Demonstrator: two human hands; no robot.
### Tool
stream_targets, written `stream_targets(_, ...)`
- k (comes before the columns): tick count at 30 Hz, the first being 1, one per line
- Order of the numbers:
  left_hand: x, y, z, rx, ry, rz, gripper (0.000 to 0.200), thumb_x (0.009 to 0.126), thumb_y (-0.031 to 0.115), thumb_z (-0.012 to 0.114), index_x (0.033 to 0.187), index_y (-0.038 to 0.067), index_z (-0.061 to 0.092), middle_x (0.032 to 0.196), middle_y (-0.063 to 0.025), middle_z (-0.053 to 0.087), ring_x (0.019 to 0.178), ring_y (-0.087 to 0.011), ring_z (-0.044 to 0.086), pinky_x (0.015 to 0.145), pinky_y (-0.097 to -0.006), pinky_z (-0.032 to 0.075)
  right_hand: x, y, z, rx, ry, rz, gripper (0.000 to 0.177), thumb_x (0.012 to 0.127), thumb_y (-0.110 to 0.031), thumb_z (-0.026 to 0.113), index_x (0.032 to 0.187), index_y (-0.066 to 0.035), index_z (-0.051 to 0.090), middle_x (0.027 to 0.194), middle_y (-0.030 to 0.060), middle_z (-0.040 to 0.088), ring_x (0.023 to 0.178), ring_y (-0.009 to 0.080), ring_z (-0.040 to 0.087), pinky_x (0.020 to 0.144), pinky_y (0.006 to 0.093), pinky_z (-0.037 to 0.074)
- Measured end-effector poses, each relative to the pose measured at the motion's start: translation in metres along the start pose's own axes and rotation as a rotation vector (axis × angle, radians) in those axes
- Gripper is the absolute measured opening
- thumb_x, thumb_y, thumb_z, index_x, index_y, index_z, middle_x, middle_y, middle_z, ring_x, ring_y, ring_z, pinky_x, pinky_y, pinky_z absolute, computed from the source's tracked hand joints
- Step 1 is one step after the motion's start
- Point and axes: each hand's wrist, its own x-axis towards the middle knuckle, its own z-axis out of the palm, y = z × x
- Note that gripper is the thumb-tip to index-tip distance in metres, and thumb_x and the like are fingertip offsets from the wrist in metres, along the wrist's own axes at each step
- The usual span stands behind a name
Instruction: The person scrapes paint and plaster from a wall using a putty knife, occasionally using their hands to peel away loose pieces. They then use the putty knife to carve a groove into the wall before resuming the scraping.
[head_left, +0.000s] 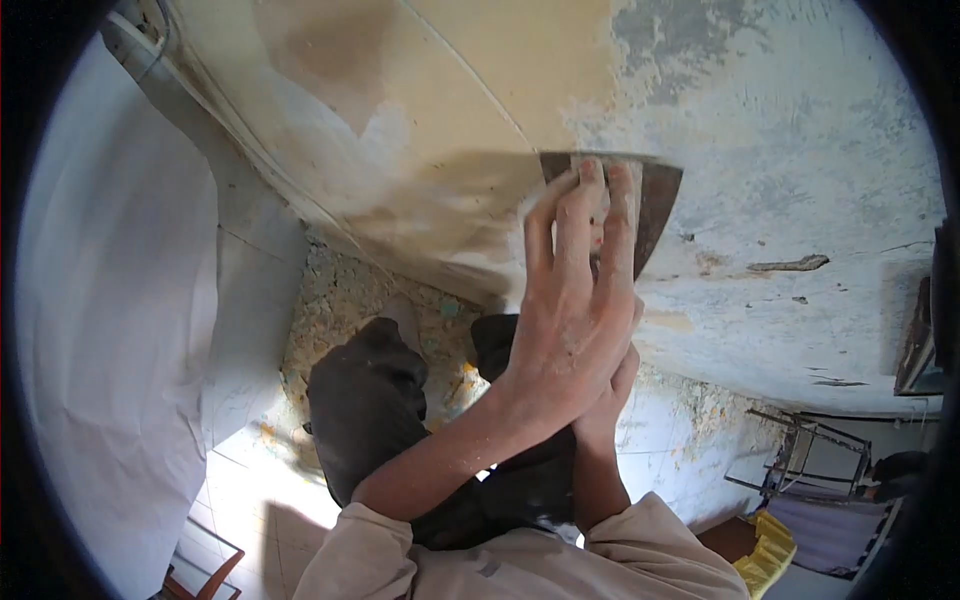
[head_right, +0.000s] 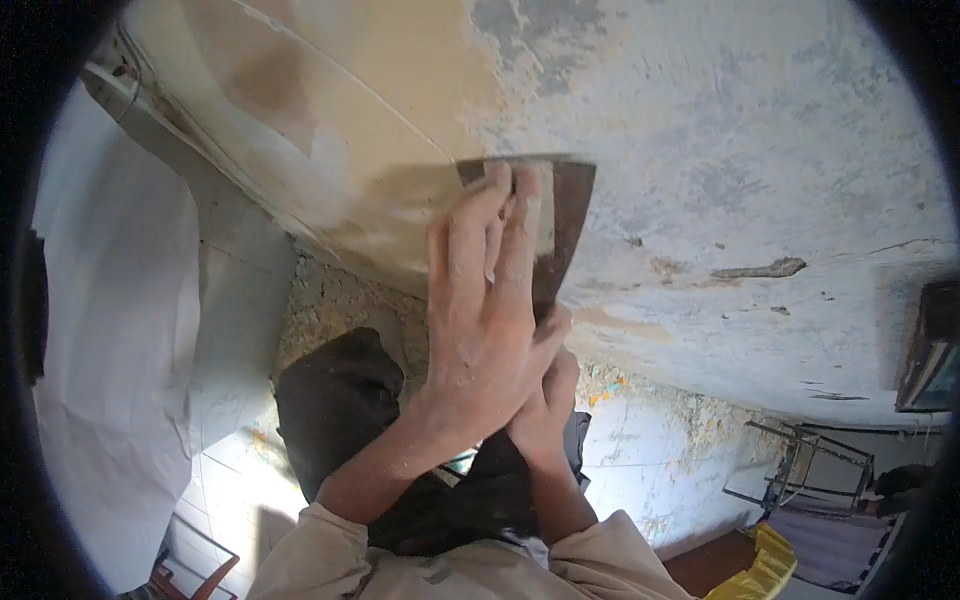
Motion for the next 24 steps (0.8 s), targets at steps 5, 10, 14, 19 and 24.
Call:
stream_targets(5, 0.009, -0.006, -0.006, 0.023, 0.016, 0.025, 0.106, 0.055, -0.006, 0.081, 0.150, -0.006, 0.033, 0.140, -0.0247, 0.035, 0.123, -0.0411, 0.041, 0.102, -0.0457, 0.043, 0.010, -0.002, 0.012, -0.032, 0.049, -0.137, 0.030, 0.097, -0.019, 0.052, 0.105, 0.010, 0.058, 0.095, 0.0105, 0.067, 0.085, 0.0140, 0.058, 0.076, 0.0317, 0.048)
stream_targets(10, 0.005, -0.004, -0.006, -0.026, -0.002, 0.016, 0.104, 0.056, -0.007, 0.080, 0.149, -0.005, 0.034, 0.140, -0.0242, 0.034, 0.122, -0.0404, 0.041, 0.103, -0.0458, 0.043, 0.001, -0.021, 0.013, 0.025, 0.042, -0.033, 0.035, 0.098, -0.015, 0.054, 0.125, 0.008, 0.055, 0.116, 0.0115, 0.062, 0.105, 0.0173, 0.057, 0.091, 0.0318, 0.047)
stream_targets(14, 0.005, 0.000, -0.002, -0.044, 0.007, -0.003, 0.103, 0.056, -0.007, 0.081, 0.149, -0.004, 0.036, 0.141, -0.0239, 0.034, 0.123, -0.0400, 0.040, 0.103, -0.0455, 0.043, 0.003, -0.021, 0.010, -0.037, 0.105, -0.089, 0.028, 0.097, -0.016, 0.050, 0.102, 0.010, 0.058, 0.090, 0.0094, 0.067, 0.083, 0.0127, 0.058, 0.074, 0.0302, 0.048)
stream_targets(19, 0.007, -0.005, -0.005, -0.070, 0.004, 0.000, 0.103, 0.058, -0.006, 0.082, 0.150, -0.003, 0.035, 0.141, -0.0227, 0.032, 0.127, -0.0393, 0.036, 0.104, -0.0432, 0.046, 0.005, -0.024, 0.013, 0.016, 0.053, -0.059, 0.035, 0.098, -0.016, 0.054, 0.121, 0.009, 0.056, 0.115, 0.0105, 0.063, 0.103, 0.0154, 0.058, 0.089, 0.0302, 0.047)
stream_targets(24, 0.007, -0.003, -0.005, -0.045, -0.007, 0.012, 0.104, 0.058, -0.006, 0.082, 0.150, -0.002, 0.034, 0.142, -0.0224, 0.031, 0.127, -0.0395, 0.037, 0.103, -0.0436, 0.047, 0.003, -0.021, 0.009, -0.010, 0.091, -0.009, 0.036, 0.097, -0.017, 0.053, 0.121, 0.010, 0.056, 0.113, 0.0110, 0.064, 0.103, 0.0158, 0.058, 0.089, 0.0303, 0.047)
